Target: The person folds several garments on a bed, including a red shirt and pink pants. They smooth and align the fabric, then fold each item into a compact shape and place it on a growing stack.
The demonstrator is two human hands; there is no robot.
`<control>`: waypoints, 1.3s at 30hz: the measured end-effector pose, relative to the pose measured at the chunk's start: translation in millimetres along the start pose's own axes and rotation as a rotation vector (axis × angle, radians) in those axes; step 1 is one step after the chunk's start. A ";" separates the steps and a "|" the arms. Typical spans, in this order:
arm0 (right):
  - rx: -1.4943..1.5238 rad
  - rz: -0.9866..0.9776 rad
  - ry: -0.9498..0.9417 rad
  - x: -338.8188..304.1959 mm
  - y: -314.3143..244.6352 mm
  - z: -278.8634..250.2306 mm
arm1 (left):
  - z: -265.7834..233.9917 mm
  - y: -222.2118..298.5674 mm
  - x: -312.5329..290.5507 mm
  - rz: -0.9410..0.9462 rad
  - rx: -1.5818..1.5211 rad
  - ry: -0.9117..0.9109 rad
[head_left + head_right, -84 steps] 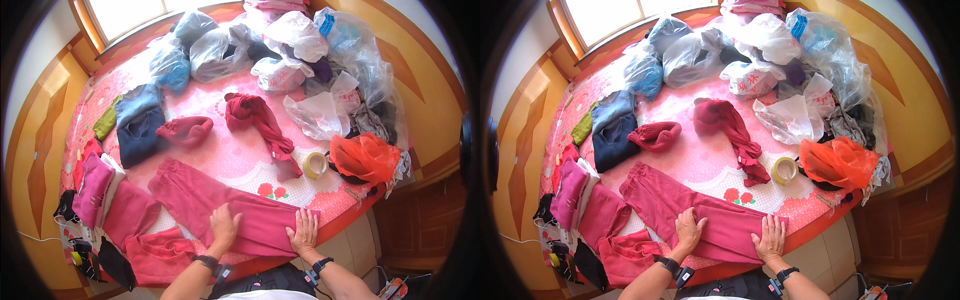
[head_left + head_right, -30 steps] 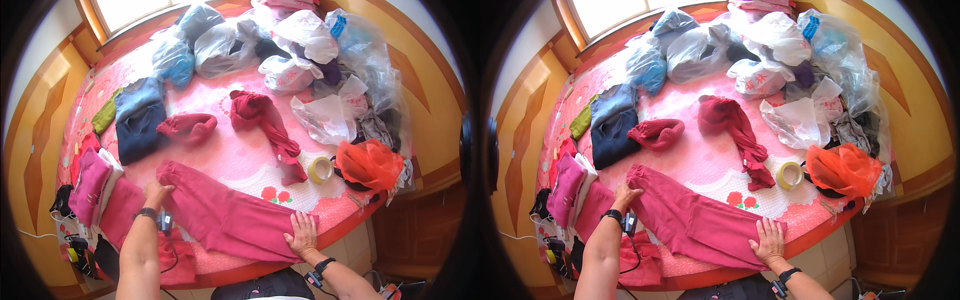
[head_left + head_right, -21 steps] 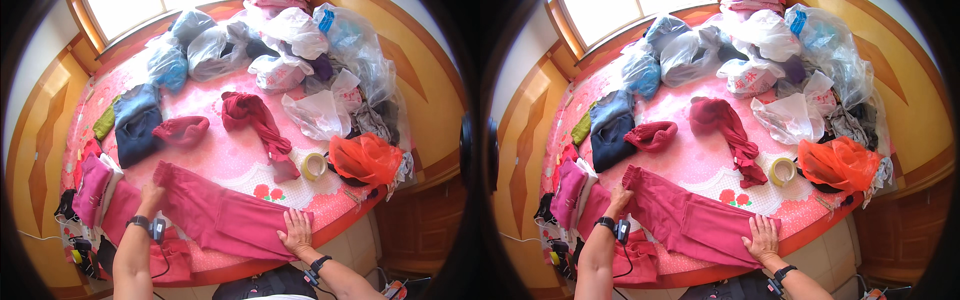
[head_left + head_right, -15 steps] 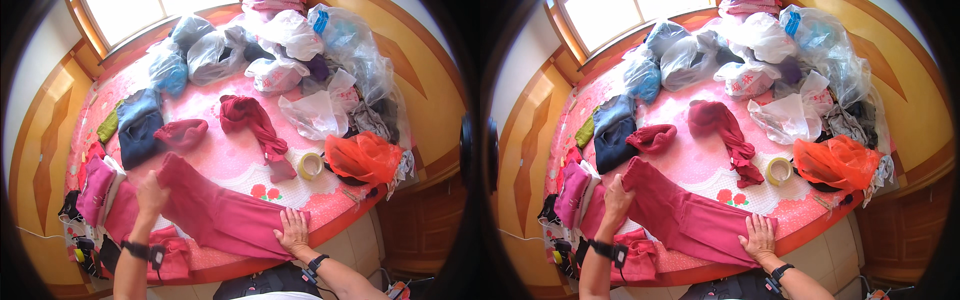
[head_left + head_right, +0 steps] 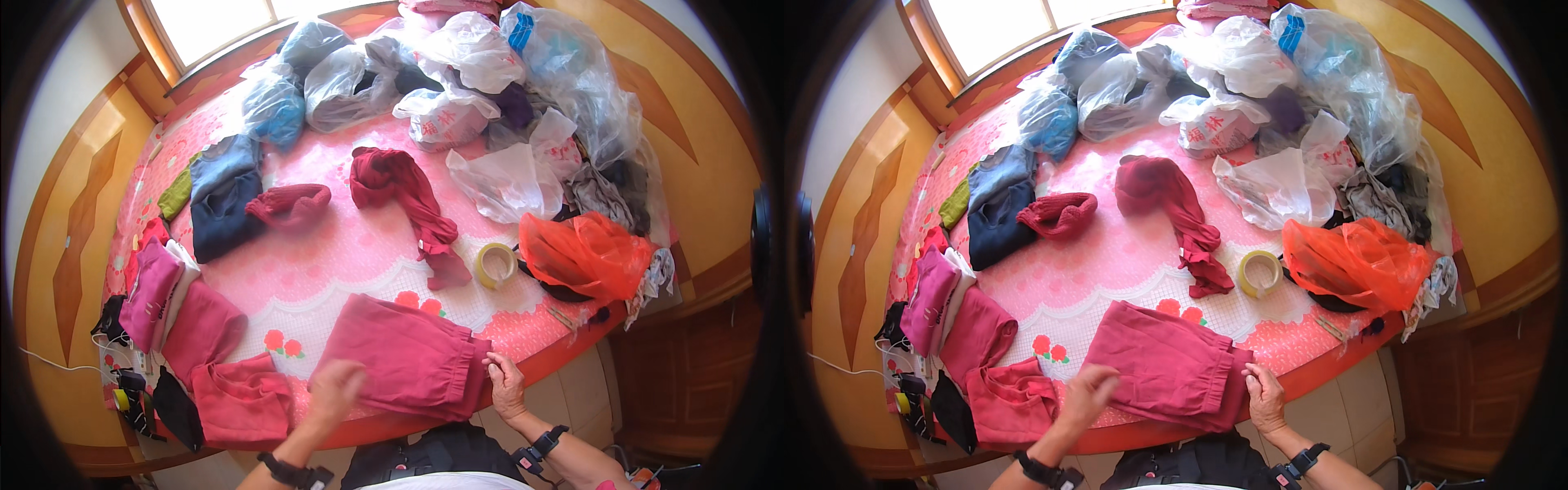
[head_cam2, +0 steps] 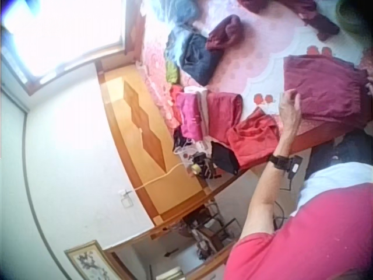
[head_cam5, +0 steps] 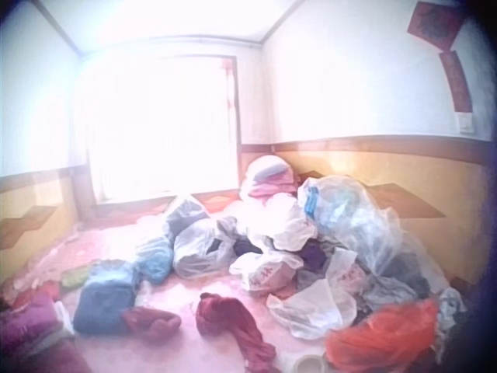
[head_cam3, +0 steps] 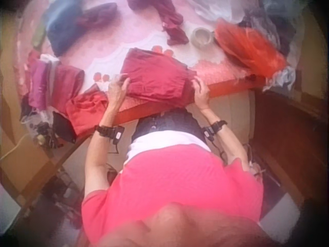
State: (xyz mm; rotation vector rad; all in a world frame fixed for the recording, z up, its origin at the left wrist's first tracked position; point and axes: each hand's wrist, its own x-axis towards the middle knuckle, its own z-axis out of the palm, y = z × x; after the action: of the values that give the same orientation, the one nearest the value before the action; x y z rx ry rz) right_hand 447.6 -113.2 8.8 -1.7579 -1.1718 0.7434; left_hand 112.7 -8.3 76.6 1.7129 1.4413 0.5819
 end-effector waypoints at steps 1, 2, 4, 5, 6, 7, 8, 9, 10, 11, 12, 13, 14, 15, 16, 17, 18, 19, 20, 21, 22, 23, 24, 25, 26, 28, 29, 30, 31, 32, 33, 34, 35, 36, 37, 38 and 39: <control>0.090 0.091 0.025 -0.9 -8.0 1.7 | -5.3 -19.9 11.0 0.073 0.147 0.129; 0.151 0.193 -0.001 0.5 -15.3 2.5 | -9.7 -37.7 23.8 0.043 0.277 0.226; 0.065 0.286 -0.062 7.6 -27.6 12.6 | -10.5 -62.7 46.4 -0.104 0.339 0.215; -0.032 0.233 -0.083 12.3 -32.7 19.7 | -7.1 -70.2 57.2 -0.192 0.257 0.186; -0.139 0.202 -0.100 17.6 -37.5 28.1 | -4.4 -75.0 66.6 -0.333 0.183 0.142; -0.234 0.187 -0.115 20.5 -42.1 34.6 | -2.5 -77.6 72.6 -0.337 0.217 0.099; -0.254 0.179 -0.134 23.8 -46.0 39.8 | -0.6 -78.3 77.7 -0.353 0.251 0.056; -0.262 0.186 -0.150 27.7 -49.2 43.9 | 1.5 -77.5 81.0 -0.366 0.282 0.019; -0.282 0.235 -0.173 28.0 -52.0 45.3 | 3.9 -75.5 82.0 -0.399 0.260 0.033; -0.147 0.260 -0.139 26.3 -54.2 45.6 | 5.6 -72.9 82.0 -0.429 0.235 0.054; -0.116 0.211 -0.134 23.7 -55.0 42.7 | 7.3 -69.8 82.1 -0.460 0.210 0.077; -0.088 0.193 -0.136 16.9 -55.4 38.3 | 7.8 -66.6 81.5 -0.429 0.207 0.074; -0.058 0.143 -0.130 8.9 -54.7 33.8 | 7.9 -63.3 79.7 -0.401 0.203 0.069; -0.095 0.095 -0.110 1.0 -52.8 29.2 | 8.8 -59.8 79.1 -0.390 0.203 0.081; -0.105 0.155 -0.151 -2.5 -49.4 26.8 | 9.2 -56.5 79.1 -0.378 0.225 0.060; -0.113 0.213 -0.194 -4.4 -45.1 25.1 | 9.3 -53.5 78.5 -0.386 0.252 0.059; -0.135 0.310 -0.239 -5.6 -40.8 23.5 | 9.3 -51.0 79.1 -0.408 0.280 0.050; -0.194 0.268 -0.236 -5.7 -36.9 23.1 | 7.7 -49.6 82.2 -0.398 0.272 0.006; -0.271 0.226 -0.236 -2.6 -32.9 22.5 | 5.9 -48.8 87.6 -0.403 0.265 -0.035; -0.350 0.191 -0.233 -2.8 -30.6 21.0 | 1.9 -49.6 89.2 -0.438 0.275 -0.058; -0.397 0.107 -0.246 -4.6 -29.5 21.4 | -1.3 -51.3 92.7 -0.455 0.311 -0.096; -0.441 0.124 -0.174 -2.3 -27.9 17.7 | -1.7 -52.7 96.4 -0.481 0.343 -0.132; -0.424 0.067 -0.125 -0.6 -26.0 14.2 | 2.7 -54.0 97.1 -0.420 0.331 -0.055; -0.407 0.181 -0.118 0.9 -23.8 10.2 | 7.2 -56.1 97.4 -0.391 0.294 -0.030; -0.351 0.247 -0.114 1.2 -20.8 6.2 | 12.5 -59.0 97.5 -0.363 0.304 0.000; -0.304 0.516 -0.232 -0.7 -13.4 4.5 | 23.2 -65.6 99.1 -0.374 0.377 0.013; -0.315 0.485 -0.210 -3.1 -9.1 9.7 | 27.3 -68.2 99.9 -0.385 0.350 -0.011; -0.312 0.442 -0.163 -6.8 -5.8 16.1 | 29.8 -70.1 99.9 -0.395 0.316 -0.034; -0.320 0.441 -0.142 -7.9 -3.1 20.6 | 29.7 -71.3 99.6 -0.372 0.293 -0.061; -0.259 0.403 -0.110 -8.3 -1.5 24.4 | 28.5 -71.2 98.2 -0.361 0.279 -0.073; -0.207 0.404 -0.105 -7.8 -1.3 28.0 | 25.5 -70.2 97.1 -0.336 0.292 -0.091; -0.143 0.398 -0.088 -6.1 -2.7 31.2 | 21.1 -68.7 94.9 -0.298 0.268 -0.082; 0.037 0.424 -0.098 -5.0 -6.1 33.6 | 15.9 -66.8 92.0 -0.261 0.251 -0.065; 0.076 0.456 -0.100 -2.8 -11.0 35.3 | 9.8 -65.3 88.6 -0.235 0.242 -0.054; 0.145 0.464 -0.100 -0.8 -17.6 36.7 | 3.2 -64.4 85.4 -0.221 0.215 -0.045; 0.226 0.470 -0.107 1.5 -25.7 39.7 | -5.2 -65.5 81.3 -0.214 0.203 -0.028; 0.234 0.428 -0.125 6.1 -34.7 44.4 | -14.7 -68.1 77.3 -0.205 0.193 -0.001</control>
State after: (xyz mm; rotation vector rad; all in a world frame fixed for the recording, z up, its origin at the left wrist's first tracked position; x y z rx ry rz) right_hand 398.8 -86.5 20.3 -1.7989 -0.7520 1.2079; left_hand 80.1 71.7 18.5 1.6823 1.6936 0.3392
